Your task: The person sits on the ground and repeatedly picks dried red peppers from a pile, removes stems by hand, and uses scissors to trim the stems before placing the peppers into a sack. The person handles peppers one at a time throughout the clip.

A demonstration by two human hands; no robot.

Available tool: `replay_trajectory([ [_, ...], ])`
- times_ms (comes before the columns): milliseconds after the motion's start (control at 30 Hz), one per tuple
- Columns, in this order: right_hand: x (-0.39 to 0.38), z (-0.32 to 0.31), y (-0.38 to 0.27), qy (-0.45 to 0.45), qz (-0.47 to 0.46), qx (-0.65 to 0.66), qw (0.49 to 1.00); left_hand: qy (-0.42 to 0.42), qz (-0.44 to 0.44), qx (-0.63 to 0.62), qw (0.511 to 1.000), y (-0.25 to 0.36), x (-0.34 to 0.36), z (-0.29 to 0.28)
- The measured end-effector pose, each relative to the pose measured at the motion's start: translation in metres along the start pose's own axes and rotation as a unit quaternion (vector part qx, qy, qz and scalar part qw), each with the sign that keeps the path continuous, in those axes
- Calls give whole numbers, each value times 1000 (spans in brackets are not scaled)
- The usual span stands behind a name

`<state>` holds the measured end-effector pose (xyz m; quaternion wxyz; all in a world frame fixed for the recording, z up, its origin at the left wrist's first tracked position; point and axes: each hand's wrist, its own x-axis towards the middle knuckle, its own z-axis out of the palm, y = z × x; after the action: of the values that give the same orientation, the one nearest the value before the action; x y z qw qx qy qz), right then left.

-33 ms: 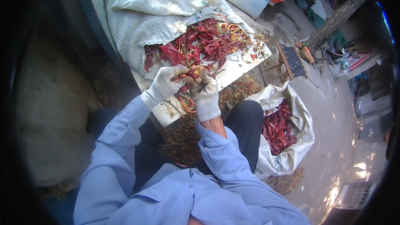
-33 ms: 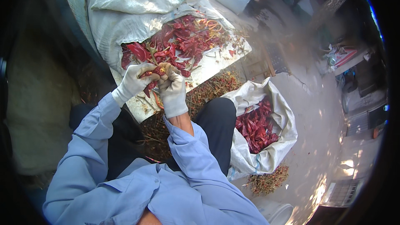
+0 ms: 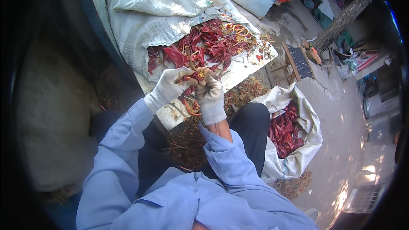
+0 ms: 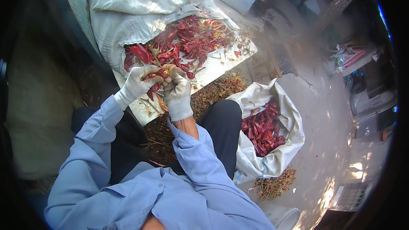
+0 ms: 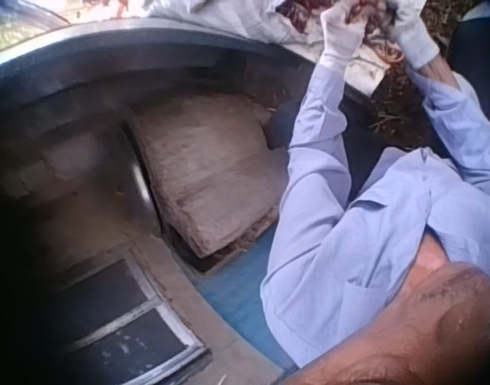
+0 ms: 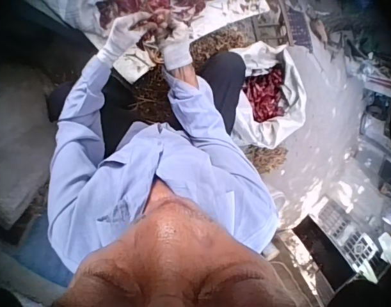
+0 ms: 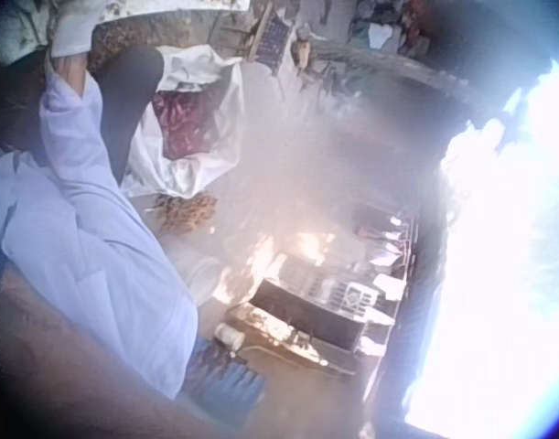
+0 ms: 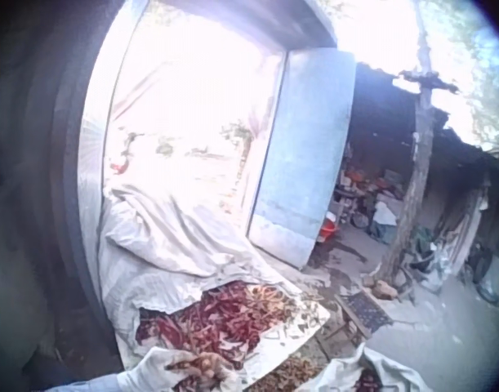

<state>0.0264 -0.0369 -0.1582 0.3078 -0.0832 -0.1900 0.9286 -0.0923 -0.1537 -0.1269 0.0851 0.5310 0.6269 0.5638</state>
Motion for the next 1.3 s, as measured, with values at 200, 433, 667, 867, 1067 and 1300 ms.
replay_trajectory([
  [200, -8, 19, -13, 30, -77, -147, 986, -87, -153, -173, 969, 6, 16, -8],
  [433, -4, 21, -31, -60, -40, -299, 952, -202, -198, -120, 952, 14, 20, -29],
  [667, -2, 7, -25, -61, 69, -224, 970, -242, -89, -3, 966, 7, 16, -32],
  [867, -4, -12, -15, -109, 99, -140, 979, -263, 26, 68, 962, 8, 12, -29],
  [1067, 6, -19, -27, 61, 33, -93, 993, -201, -81, -19, 976, 11, -1, -24],
  [1300, -2, -31, -7, 58, 26, -439, 896, -10, -122, -91, 988, 53, 58, 9],
])
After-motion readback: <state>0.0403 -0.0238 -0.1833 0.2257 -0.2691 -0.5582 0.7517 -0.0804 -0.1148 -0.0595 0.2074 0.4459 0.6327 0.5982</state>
